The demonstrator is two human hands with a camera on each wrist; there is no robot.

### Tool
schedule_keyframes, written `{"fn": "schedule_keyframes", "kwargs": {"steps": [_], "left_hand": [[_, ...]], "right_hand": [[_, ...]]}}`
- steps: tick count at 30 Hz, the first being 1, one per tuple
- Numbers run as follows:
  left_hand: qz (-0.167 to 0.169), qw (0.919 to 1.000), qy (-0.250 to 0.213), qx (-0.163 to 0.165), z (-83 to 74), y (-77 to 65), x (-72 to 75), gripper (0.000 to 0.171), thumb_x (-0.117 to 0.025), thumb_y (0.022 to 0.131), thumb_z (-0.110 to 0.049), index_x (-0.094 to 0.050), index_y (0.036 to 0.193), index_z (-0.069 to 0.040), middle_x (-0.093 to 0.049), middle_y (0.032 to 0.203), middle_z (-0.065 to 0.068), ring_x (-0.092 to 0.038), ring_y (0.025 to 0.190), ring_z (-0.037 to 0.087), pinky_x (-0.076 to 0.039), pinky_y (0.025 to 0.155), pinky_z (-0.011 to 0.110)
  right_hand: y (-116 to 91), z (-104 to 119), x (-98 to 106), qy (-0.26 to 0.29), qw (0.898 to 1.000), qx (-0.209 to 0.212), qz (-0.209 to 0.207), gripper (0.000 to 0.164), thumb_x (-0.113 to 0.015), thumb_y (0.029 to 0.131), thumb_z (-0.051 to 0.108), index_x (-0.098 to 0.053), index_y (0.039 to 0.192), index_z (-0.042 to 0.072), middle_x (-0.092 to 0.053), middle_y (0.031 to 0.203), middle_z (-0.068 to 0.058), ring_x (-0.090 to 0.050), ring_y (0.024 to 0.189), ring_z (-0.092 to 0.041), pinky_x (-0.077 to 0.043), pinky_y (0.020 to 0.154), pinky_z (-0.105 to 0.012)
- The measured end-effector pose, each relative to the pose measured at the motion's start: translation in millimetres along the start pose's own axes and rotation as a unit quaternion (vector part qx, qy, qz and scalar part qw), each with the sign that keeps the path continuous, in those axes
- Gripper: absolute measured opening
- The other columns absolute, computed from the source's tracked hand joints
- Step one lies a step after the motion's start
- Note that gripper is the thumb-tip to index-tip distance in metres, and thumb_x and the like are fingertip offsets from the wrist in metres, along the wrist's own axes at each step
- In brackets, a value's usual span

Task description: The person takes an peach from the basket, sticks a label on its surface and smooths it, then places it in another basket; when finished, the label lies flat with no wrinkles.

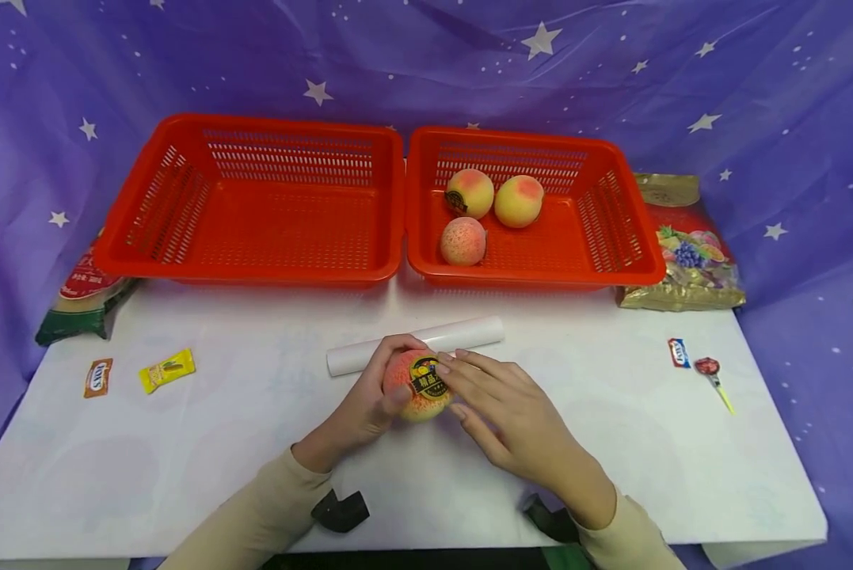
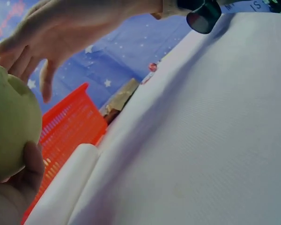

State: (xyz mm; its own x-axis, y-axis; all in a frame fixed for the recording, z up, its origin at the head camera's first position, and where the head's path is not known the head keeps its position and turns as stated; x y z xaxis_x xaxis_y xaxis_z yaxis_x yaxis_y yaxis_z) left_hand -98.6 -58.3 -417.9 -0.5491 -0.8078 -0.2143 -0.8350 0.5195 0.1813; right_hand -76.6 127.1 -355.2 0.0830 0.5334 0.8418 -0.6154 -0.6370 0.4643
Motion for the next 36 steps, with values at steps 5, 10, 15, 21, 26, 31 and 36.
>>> {"fn": "schedule_keyframes", "kwargs": {"steps": [5,10,15,21,26,31,36], "left_hand": [[-0.026,0.9996,0.007,0.009,-5.2,-1.9,1.0,0.055,-0.055,0.084,-0.042,-0.029,0.122,-0.011,-0.042,0.115,0.011,-0.047,0.102,0.024,-0.047,0.081,0.025],[-0.035,0.9992,0.010,0.015,-8.3,-1.5,3.3,0.054,-0.056,0.084,-0.040,-0.029,0.122,-0.012,-0.040,0.116,0.011,-0.045,0.104,0.025,-0.047,0.081,0.026],[-0.040,0.9988,0.023,0.017,-6.8,-0.6,4.1,0.053,-0.055,0.085,-0.038,-0.028,0.123,-0.013,-0.041,0.115,0.011,-0.045,0.102,0.024,-0.046,0.080,0.025],[-0.057,0.9974,0.023,0.037,-5.5,-0.4,5.8,0.051,-0.056,0.085,-0.032,-0.029,0.124,-0.014,-0.040,0.117,0.010,-0.044,0.105,0.025,-0.044,0.084,0.024],[-0.033,0.9971,0.034,0.060,-9.7,-0.7,5.0,0.059,-0.061,0.082,-0.030,-0.028,0.129,-0.020,-0.038,0.122,0.005,-0.043,0.107,0.022,-0.043,0.083,0.023],[-0.020,0.9945,0.027,0.099,-24.6,-1.1,-0.3,0.066,-0.066,0.079,-0.018,-0.026,0.131,-0.021,-0.039,0.125,0.003,-0.043,0.109,0.021,-0.042,0.087,0.027],[-0.037,0.9907,0.019,0.130,-27.8,-1.4,-2.3,0.065,-0.067,0.078,-0.010,-0.029,0.129,-0.025,-0.038,0.126,0.002,-0.045,0.110,0.021,-0.043,0.088,0.029]], "right_hand": [[-3,-5,-3,-0.048,0.998,-0.049,0.014,0.038,-0.043,0.091,0.034,-0.056,0.120,0.012,-0.052,0.126,0.001,-0.043,0.119,-0.019,-0.036,0.092,-0.035],[2,-2,-1,-0.053,0.998,-0.039,0.023,0.047,-0.038,0.092,0.042,-0.046,0.130,0.014,-0.042,0.135,-0.001,-0.040,0.122,-0.020,-0.035,0.094,-0.039],[5,0,-1,-0.100,0.993,-0.024,0.066,0.052,-0.032,0.092,0.050,-0.043,0.132,0.019,-0.034,0.141,-0.002,-0.033,0.127,-0.024,-0.038,0.087,-0.042],[0,-41,25,-0.146,0.980,-0.133,0.022,0.042,-0.046,0.088,0.043,-0.056,0.118,0.015,-0.045,0.131,-0.007,-0.039,0.121,-0.027,-0.036,0.087,-0.046],[-9,-101,67,-0.172,0.947,-0.272,-0.026,0.047,-0.052,0.087,0.037,-0.051,0.122,0.005,-0.044,0.128,-0.018,-0.036,0.118,-0.039,-0.026,0.095,-0.054],[-21,-158,94,-0.152,0.892,-0.424,0.042,0.073,-0.037,0.089,0.051,-0.018,0.139,0.000,-0.015,0.140,-0.029,-0.014,0.124,-0.049,-0.011,0.093,-0.065],[-27,-192,102,-0.087,0.875,-0.463,0.109,0.083,-0.026,0.089,0.056,0.003,0.140,-0.002,0.000,0.142,-0.031,-0.007,0.124,-0.052,-0.011,0.092,-0.068]]}}
Point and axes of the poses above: each hand's wrist, its own y-axis towards the middle knuckle, its own x-axis out of the back of the hand, z = x × y, the point moved 2 cm from there along y, towards the middle knuckle
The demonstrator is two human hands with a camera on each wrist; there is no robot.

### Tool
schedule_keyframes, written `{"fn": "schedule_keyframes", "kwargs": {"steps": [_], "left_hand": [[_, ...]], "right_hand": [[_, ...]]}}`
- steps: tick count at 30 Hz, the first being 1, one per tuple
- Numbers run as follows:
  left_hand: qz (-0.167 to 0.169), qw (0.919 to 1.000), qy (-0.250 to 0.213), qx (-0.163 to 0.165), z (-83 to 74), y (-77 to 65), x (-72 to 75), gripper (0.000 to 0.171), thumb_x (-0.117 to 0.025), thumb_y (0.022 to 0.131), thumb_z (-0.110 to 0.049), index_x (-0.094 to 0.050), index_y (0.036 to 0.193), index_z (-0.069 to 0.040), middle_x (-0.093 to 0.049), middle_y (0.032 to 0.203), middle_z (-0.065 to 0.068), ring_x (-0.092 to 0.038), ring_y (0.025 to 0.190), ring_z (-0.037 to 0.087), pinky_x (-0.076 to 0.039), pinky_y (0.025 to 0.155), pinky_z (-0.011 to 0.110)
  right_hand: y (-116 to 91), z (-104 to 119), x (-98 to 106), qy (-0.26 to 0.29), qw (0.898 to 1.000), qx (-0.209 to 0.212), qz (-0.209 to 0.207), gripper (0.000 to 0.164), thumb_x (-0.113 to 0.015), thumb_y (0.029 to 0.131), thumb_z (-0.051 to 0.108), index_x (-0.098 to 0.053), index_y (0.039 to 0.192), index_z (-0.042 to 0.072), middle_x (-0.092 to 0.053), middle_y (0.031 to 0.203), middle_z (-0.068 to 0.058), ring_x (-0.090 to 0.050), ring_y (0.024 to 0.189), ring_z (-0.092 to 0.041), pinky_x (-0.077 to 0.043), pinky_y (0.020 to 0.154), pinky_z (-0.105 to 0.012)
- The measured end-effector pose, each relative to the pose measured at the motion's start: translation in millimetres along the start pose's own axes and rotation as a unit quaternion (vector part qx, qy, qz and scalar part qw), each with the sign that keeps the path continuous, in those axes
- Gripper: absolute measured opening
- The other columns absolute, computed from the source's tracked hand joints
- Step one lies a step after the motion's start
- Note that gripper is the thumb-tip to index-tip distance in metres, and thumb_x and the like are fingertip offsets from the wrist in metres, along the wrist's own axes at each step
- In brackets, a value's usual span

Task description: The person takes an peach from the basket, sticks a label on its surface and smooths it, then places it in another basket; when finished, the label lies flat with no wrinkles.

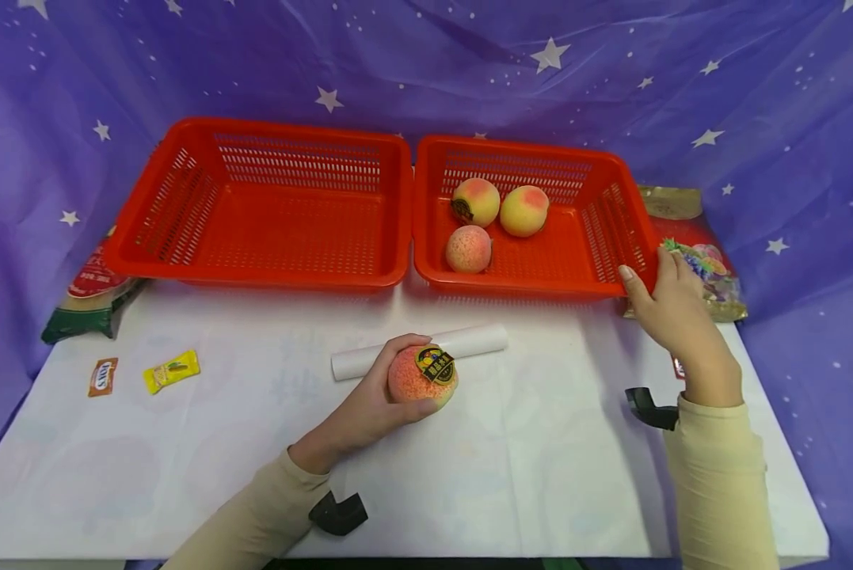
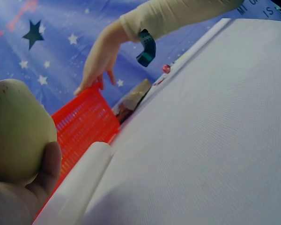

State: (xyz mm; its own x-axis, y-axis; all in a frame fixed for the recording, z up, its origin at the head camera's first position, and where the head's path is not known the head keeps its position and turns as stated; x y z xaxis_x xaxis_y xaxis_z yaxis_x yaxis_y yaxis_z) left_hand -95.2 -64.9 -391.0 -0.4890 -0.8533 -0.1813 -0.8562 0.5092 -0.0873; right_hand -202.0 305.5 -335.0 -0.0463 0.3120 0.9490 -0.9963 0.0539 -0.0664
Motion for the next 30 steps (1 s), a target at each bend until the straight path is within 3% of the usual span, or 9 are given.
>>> {"fn": "schedule_keyframes", "kwargs": {"steps": [5,11,14,17,20,22,26,27,30], "left_hand": [[-0.003,0.9999,-0.004,0.014,13.4,5.5,-0.5,0.068,-0.069,0.076,-0.014,-0.028,0.129,-0.028,-0.036,0.128,0.000,-0.044,0.111,0.021,-0.044,0.086,0.032],[0.017,0.9993,0.031,0.016,21.9,9.6,-3.2,0.071,-0.071,0.075,-0.019,-0.026,0.129,-0.031,-0.036,0.128,-0.004,-0.045,0.110,0.019,-0.042,0.088,0.033],[0.048,0.9971,0.058,0.008,5.8,9.0,-10.5,0.069,-0.070,0.075,-0.019,-0.027,0.129,-0.029,-0.040,0.124,-0.004,-0.046,0.109,0.017,-0.043,0.086,0.032],[0.072,0.9940,0.080,-0.017,-26.1,12.7,-20.6,0.068,-0.071,0.074,-0.015,-0.031,0.127,-0.026,-0.044,0.120,-0.002,-0.047,0.107,0.017,-0.047,0.081,0.032],[0.036,0.9853,0.153,-0.066,-61.7,28.1,-28.1,0.067,-0.075,0.069,-0.020,-0.037,0.123,-0.027,-0.047,0.118,-0.005,-0.051,0.103,0.012,-0.049,0.078,0.029],[-0.026,0.9642,0.243,-0.103,-79.9,45.8,-30.3,0.067,-0.077,0.065,-0.035,-0.040,0.121,-0.031,-0.050,0.113,-0.011,-0.052,0.096,0.006,-0.049,0.073,0.026],[-0.131,0.8959,0.400,-0.144,-101.2,91.3,-30.2,0.073,-0.071,0.057,-0.059,-0.044,0.119,-0.033,-0.053,0.106,-0.013,-0.047,0.091,0.003,-0.046,0.067,0.023],[-0.144,0.8804,0.425,-0.152,-104.6,103.4,-30.4,0.074,-0.070,0.057,-0.061,-0.045,0.119,-0.030,-0.053,0.105,-0.012,-0.046,0.093,0.005,-0.045,0.067,0.023],[-0.144,0.8484,0.479,-0.173,-110.5,139.9,-32.5,0.074,-0.070,0.060,-0.057,-0.046,0.119,-0.020,-0.054,0.109,-0.006,-0.042,0.102,0.012,-0.042,0.079,0.025]], "right_hand": [[6,-8,-1,0.024,0.999,0.003,0.038,0.081,-0.023,0.090,0.056,0.008,0.140,-0.001,-0.001,0.141,-0.031,-0.017,0.120,-0.053,-0.018,0.088,-0.069],[12,-5,-8,0.023,0.999,-0.009,0.047,0.079,-0.015,0.089,0.057,0.016,0.138,0.004,0.013,0.142,-0.027,-0.003,0.124,-0.056,-0.012,0.091,-0.068],[13,-3,-10,0.023,0.999,-0.009,0.043,0.078,-0.014,0.089,0.057,0.016,0.138,0.003,0.013,0.142,-0.028,-0.002,0.124,-0.056,-0.012,0.091,-0.068],[13,-3,-9,0.026,0.999,-0.010,0.043,0.078,-0.014,0.089,0.057,0.016,0.137,0.003,0.014,0.141,-0.028,-0.002,0.124,-0.056,-0.013,0.091,-0.068],[11,-4,-7,0.028,0.999,-0.014,0.040,0.078,-0.014,0.089,0.057,0.017,0.137,0.003,0.014,0.141,-0.028,-0.003,0.124,-0.056,-0.015,0.090,-0.069],[11,-4,-7,0.023,0.999,-0.017,0.035,0.078,-0.014,0.089,0.056,0.016,0.137,0.002,0.013,0.141,-0.029,-0.006,0.123,-0.056,-0.016,0.089,-0.069],[11,-1,-7,0.009,1.000,-0.019,0.023,0.079,-0.013,0.090,0.056,0.012,0.138,0.000,0.008,0.140,-0.031,-0.010,0.121,-0.058,-0.018,0.089,-0.069],[11,0,-8,0.008,1.000,-0.017,0.019,0.079,-0.014,0.090,0.056,0.011,0.138,-0.001,0.007,0.140,-0.032,-0.011,0.120,-0.058,-0.018,0.089,-0.068],[10,0,-8,0.003,1.000,-0.016,0.012,0.079,-0.015,0.090,0.056,0.009,0.139,-0.001,0.003,0.140,-0.033,-0.014,0.119,-0.058,-0.019,0.089,-0.068]]}}
Point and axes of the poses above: each hand's wrist, its own y-axis towards the middle knuckle, its own x-axis out of the back of the hand, z = x × y, the point moved 2 cm from there along y, towards the middle knuckle
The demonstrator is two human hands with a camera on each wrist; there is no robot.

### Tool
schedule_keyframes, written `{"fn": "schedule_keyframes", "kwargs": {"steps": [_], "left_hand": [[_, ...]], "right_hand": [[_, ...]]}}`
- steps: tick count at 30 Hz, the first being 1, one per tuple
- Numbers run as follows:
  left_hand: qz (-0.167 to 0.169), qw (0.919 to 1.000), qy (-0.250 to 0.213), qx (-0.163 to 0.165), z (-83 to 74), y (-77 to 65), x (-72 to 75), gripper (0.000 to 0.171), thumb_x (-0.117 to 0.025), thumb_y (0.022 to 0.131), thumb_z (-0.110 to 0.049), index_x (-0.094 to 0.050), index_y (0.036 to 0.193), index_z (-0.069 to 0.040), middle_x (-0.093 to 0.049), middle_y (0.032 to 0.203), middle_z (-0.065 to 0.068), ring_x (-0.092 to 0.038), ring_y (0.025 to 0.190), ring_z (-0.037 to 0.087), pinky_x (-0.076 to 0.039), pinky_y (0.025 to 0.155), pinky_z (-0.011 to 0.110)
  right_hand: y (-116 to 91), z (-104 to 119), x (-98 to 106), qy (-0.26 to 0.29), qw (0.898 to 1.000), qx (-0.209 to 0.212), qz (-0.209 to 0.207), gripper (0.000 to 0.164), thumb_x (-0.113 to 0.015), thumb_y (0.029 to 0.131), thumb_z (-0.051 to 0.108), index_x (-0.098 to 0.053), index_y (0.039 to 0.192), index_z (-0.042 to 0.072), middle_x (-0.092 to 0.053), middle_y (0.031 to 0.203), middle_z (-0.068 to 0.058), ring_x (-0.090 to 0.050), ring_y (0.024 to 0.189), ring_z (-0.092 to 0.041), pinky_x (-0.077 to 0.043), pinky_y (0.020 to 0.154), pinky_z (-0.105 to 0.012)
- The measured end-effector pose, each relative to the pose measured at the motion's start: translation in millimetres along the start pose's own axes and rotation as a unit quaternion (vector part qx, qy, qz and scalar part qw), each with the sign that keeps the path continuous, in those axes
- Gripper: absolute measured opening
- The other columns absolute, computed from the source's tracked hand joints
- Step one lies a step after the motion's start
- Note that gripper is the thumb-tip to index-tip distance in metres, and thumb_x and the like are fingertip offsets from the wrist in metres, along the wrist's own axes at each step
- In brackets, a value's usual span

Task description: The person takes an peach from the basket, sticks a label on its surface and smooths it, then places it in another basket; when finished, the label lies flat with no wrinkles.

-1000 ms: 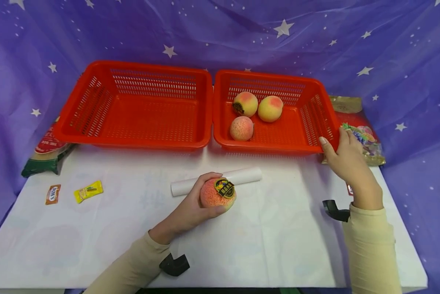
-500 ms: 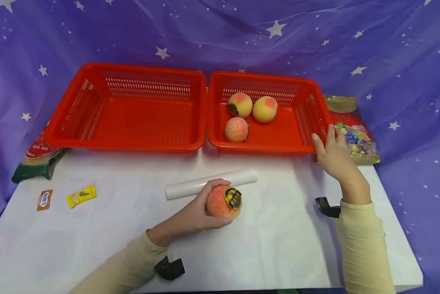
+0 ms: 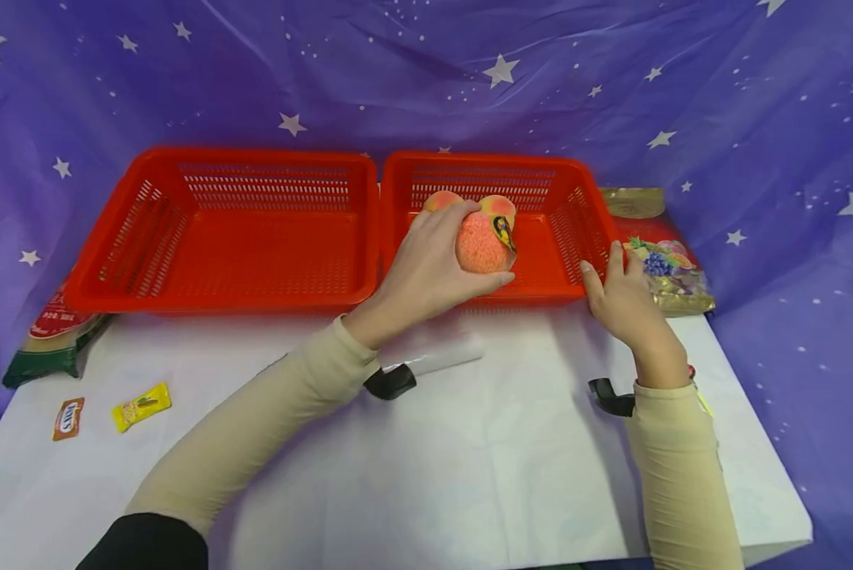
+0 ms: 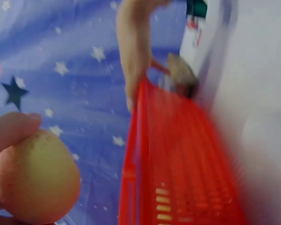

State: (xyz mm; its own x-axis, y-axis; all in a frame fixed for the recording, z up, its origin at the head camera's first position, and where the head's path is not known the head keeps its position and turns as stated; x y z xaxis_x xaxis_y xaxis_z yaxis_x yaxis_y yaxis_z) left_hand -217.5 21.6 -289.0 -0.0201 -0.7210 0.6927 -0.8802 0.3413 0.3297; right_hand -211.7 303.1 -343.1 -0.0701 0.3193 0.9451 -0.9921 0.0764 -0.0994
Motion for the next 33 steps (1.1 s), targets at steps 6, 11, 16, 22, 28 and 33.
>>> {"fn": "schedule_keyframes", "kwargs": {"steps": [6,11,16,22,28,33], "left_hand": [[0.096,0.9895,0.106,-0.015,5.4,49.6,-29.7,0.076,-0.068,0.064,-0.052,-0.041,0.125,-0.015,-0.048,0.116,0.002,-0.044,0.103,0.017,-0.040,0.085,0.028],[0.175,0.9745,0.140,-0.001,12.6,69.6,-54.5,0.075,-0.070,0.066,-0.045,-0.038,0.127,-0.014,-0.039,0.121,0.006,-0.047,0.094,0.021,-0.044,0.080,0.027],[0.244,0.9529,0.175,-0.038,21.4,80.7,-75.7,0.070,-0.072,0.068,-0.039,-0.041,0.126,-0.013,-0.039,0.123,0.005,-0.050,0.091,0.018,-0.045,0.079,0.026],[0.278,0.9359,0.203,-0.074,28.9,82.0,-88.8,0.068,-0.072,0.068,-0.033,-0.042,0.125,-0.012,-0.040,0.121,0.005,-0.050,0.092,0.019,-0.044,0.080,0.027],[0.283,0.9261,0.244,-0.055,33.0,81.4,-97.7,0.076,-0.071,0.069,-0.041,-0.036,0.130,-0.013,-0.036,0.128,0.008,-0.048,0.103,0.023,-0.045,0.082,0.034],[0.275,0.9203,0.272,-0.056,33.5,81.2,-100.6,0.077,-0.069,0.069,-0.046,-0.036,0.131,-0.014,-0.037,0.128,0.007,-0.049,0.104,0.023,-0.041,0.087,0.039]], "right_hand": [[0,1,-2,-0.009,1.000,0.003,-0.019,0.079,-0.015,0.090,0.055,0.006,0.139,-0.003,-0.002,0.138,-0.036,-0.018,0.118,-0.059,-0.020,0.090,-0.067],[1,1,-5,-0.018,0.999,0.003,-0.042,0.077,-0.017,0.091,0.054,0.002,0.139,-0.003,-0.007,0.136,-0.037,-0.023,0.114,-0.059,-0.023,0.088,-0.067],[-2,1,-5,-0.015,0.998,0.002,-0.058,0.076,-0.018,0.091,0.053,0.000,0.140,-0.002,-0.011,0.135,-0.037,-0.025,0.114,-0.058,-0.024,0.088,-0.067],[-5,1,-6,-0.011,0.997,0.005,-0.072,0.075,-0.020,0.092,0.052,-0.002,0.140,-0.002,-0.013,0.134,-0.036,-0.028,0.111,-0.058,-0.025,0.088,-0.066],[-4,-1,-6,-0.008,0.996,0.011,-0.091,0.073,-0.023,0.092,0.050,-0.005,0.140,-0.002,-0.017,0.133,-0.036,-0.030,0.110,-0.057,-0.026,0.087,-0.066],[-2,-2,-8,0.000,0.996,0.009,-0.090,0.073,-0.022,0.092,0.050,-0.005,0.140,-0.002,-0.016,0.133,-0.036,-0.031,0.109,-0.057,-0.026,0.088,-0.066]]}}
Point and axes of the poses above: each hand's wrist, its own y-axis towards the middle knuckle, its own x-axis out of the back of the hand, z = x × y, the point moved 2 cm from there along y, towards the middle knuckle
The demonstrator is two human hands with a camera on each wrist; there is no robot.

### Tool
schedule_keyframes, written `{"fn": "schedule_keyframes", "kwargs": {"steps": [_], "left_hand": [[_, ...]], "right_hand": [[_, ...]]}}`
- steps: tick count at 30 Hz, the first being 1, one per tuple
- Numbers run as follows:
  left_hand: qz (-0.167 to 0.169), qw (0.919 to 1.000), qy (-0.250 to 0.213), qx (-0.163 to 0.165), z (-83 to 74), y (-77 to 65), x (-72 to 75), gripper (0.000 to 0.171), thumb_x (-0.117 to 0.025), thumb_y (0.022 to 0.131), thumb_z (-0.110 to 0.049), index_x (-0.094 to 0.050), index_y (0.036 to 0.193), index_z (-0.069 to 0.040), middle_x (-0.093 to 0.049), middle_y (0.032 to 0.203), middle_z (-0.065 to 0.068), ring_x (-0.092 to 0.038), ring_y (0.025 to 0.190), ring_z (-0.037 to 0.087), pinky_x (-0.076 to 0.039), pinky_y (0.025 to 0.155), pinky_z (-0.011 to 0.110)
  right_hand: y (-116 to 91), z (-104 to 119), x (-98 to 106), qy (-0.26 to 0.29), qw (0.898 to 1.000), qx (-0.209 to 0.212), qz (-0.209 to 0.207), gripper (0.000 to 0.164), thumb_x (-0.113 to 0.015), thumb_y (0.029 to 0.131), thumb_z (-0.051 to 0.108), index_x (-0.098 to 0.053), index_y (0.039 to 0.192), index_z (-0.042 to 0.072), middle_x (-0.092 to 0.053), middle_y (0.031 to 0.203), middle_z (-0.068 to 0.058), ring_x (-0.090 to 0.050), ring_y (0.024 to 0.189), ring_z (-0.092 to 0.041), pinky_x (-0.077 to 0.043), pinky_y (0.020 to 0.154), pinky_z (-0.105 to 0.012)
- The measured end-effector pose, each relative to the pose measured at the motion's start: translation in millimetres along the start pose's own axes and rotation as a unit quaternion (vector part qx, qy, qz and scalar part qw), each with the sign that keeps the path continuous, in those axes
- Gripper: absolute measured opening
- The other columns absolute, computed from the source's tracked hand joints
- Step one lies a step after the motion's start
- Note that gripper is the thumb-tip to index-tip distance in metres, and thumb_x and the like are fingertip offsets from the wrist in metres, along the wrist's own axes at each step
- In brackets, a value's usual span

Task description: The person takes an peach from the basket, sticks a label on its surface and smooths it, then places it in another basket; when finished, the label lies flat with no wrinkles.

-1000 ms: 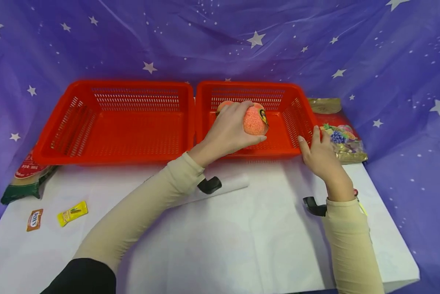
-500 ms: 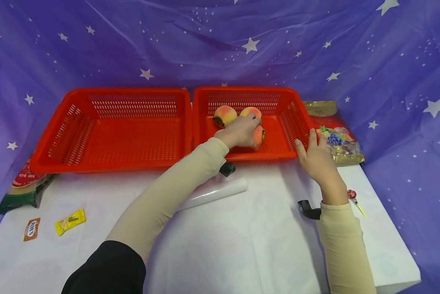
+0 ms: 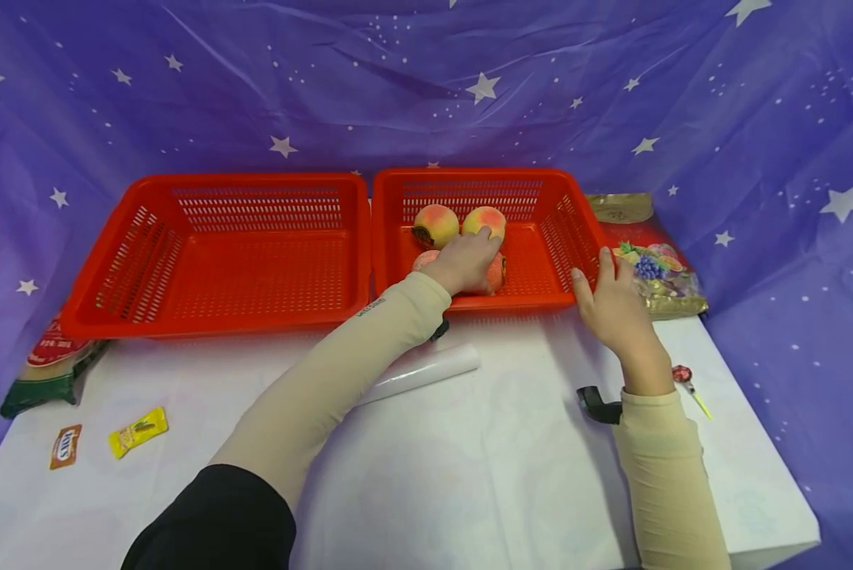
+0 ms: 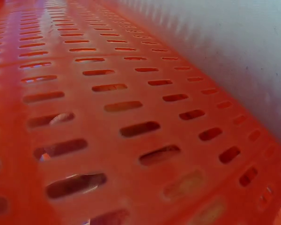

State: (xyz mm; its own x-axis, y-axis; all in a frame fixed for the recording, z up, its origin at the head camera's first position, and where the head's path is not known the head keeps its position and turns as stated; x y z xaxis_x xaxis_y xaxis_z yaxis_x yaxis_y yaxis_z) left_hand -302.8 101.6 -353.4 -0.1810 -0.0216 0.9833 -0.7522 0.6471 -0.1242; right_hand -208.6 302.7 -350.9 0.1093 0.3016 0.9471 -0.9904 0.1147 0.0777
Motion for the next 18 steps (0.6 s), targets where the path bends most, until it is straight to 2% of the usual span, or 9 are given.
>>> {"fn": "schedule_keyframes", "kwargs": {"steps": [10,15,18], "left_hand": [[-0.010,0.9998,0.014,0.000,2.4,-1.3,-1.4,0.075,-0.070,0.070,-0.045,-0.036,0.129,-0.013,-0.038,0.124,0.007,-0.051,0.098,0.020,-0.044,0.080,0.035],[-0.009,0.9990,0.043,0.005,2.8,1.3,-4.6,0.079,-0.067,0.069,-0.053,-0.033,0.131,-0.017,-0.034,0.128,0.005,-0.046,0.108,0.021,-0.038,0.089,0.044],[-0.012,0.9985,0.052,0.007,3.1,-0.7,-3.1,0.081,-0.064,0.068,-0.060,-0.031,0.131,-0.020,-0.034,0.129,0.004,-0.042,0.112,0.023,-0.035,0.089,0.048]], "right_hand": [[3.5,1.5,-1.8,0.002,1.000,-0.003,0.010,0.074,-0.021,0.092,0.051,-0.005,0.141,-0.001,-0.016,0.133,-0.036,-0.031,0.109,-0.056,-0.026,0.087,-0.066],[3.7,1.4,-0.5,0.002,1.000,-0.005,0.015,0.073,-0.022,0.092,0.050,-0.004,0.141,-0.001,-0.016,0.133,-0.036,-0.031,0.109,-0.056,-0.026,0.088,-0.066],[3.7,1.1,0.9,0.002,0.999,-0.009,0.033,0.074,-0.021,0.092,0.051,-0.002,0.141,-0.001,-0.014,0.134,-0.036,-0.028,0.112,-0.056,-0.025,0.089,-0.066]]}}
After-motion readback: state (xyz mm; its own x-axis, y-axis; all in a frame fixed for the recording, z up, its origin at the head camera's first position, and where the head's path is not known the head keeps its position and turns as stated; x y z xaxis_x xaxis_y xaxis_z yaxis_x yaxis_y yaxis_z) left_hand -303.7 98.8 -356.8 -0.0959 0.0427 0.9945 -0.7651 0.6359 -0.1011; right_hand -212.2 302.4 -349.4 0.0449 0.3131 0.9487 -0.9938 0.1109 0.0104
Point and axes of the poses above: each hand's wrist, its own y-axis towards the middle knuckle, its own x-axis out of the back of the hand, z = x × y, the point moved 2 cm from there along y, towards the middle knuckle
